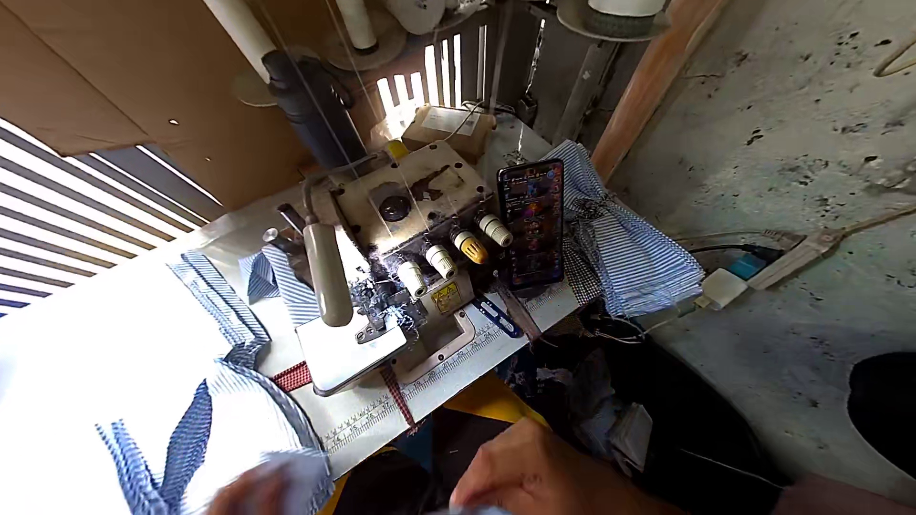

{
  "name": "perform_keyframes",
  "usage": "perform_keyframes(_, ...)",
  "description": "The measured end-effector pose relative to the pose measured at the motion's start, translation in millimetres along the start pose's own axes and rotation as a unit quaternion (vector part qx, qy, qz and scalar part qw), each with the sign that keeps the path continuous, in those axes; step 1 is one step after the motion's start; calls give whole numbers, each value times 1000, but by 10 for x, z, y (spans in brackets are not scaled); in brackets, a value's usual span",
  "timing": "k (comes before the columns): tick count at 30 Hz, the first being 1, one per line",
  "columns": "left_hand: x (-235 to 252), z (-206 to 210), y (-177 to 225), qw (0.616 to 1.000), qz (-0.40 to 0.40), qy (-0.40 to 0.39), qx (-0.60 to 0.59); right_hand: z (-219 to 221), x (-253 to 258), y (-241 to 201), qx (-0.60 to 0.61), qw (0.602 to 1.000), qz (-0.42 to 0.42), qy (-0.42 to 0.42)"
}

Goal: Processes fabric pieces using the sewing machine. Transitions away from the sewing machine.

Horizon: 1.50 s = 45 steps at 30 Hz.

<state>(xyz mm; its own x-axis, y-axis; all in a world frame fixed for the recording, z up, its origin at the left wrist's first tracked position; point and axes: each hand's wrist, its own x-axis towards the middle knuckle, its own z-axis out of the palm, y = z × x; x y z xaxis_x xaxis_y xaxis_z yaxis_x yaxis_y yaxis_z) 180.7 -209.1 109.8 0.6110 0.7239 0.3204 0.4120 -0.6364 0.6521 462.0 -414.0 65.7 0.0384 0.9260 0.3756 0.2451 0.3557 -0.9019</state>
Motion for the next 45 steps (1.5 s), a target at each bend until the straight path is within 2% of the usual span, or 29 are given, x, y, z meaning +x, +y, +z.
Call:
perform_keyframes(2, -87, 629, 309, 992, -9, -34, -122, 174, 147, -99, 50, 997, -60, -9)
perform_keyframes(4, -167, 1023, 483, 958, -50, -38, -280, 314, 260, -140, 26, 996, -71, 36)
perform_keyframes(7, -170, 1207, 574, 893, -86, -47, -439, 368, 364, -91, -43, 990, 1, 134)
perform_keyframes(11, -174, 1228, 508, 859, -94, -65, -500, 382, 425, 45, -37, 977, 100, 185)
perform_keyframes(13, -141, 1177, 486, 871, -81, -77, -479, 356, 427, 86, -31, 979, 125, 158)
perform_keyframes(16, -33, 1083, 465, 920, -83, -56, -379, 271, 425, 150, -10, 986, 141, 91)
perform_keyframes(19, 140, 908, 385, 926, -100, -72, -357, 201, 417, 262, -16, 986, 154, 52)
perform_keyframes(24, 363, 704, 358, 897, -143, -116, -403, 224, 439, 275, -92, 981, 138, 99)
perform_keyframes(30, 497, 673, 340, 911, -137, -65, -384, 267, 512, 292, -151, 967, 97, 182)
perform_keyframes(35, 545, 700, 297, 934, -105, -30, -339, 243, 537, 323, -161, 971, 85, 152)
perform_keyframes(38, 567, 705, 285, 937, -109, -32, -331, 282, 521, 332, -116, 982, 72, 131)
perform_keyframes(42, 648, 637, 319, 936, -95, -57, -334, 345, 501, 242, 46, 990, 82, 107)
perform_keyframes(45, 885, 587, 225, 970, -22, -96, -220, 425, 585, 287, 122, 981, 98, 118)
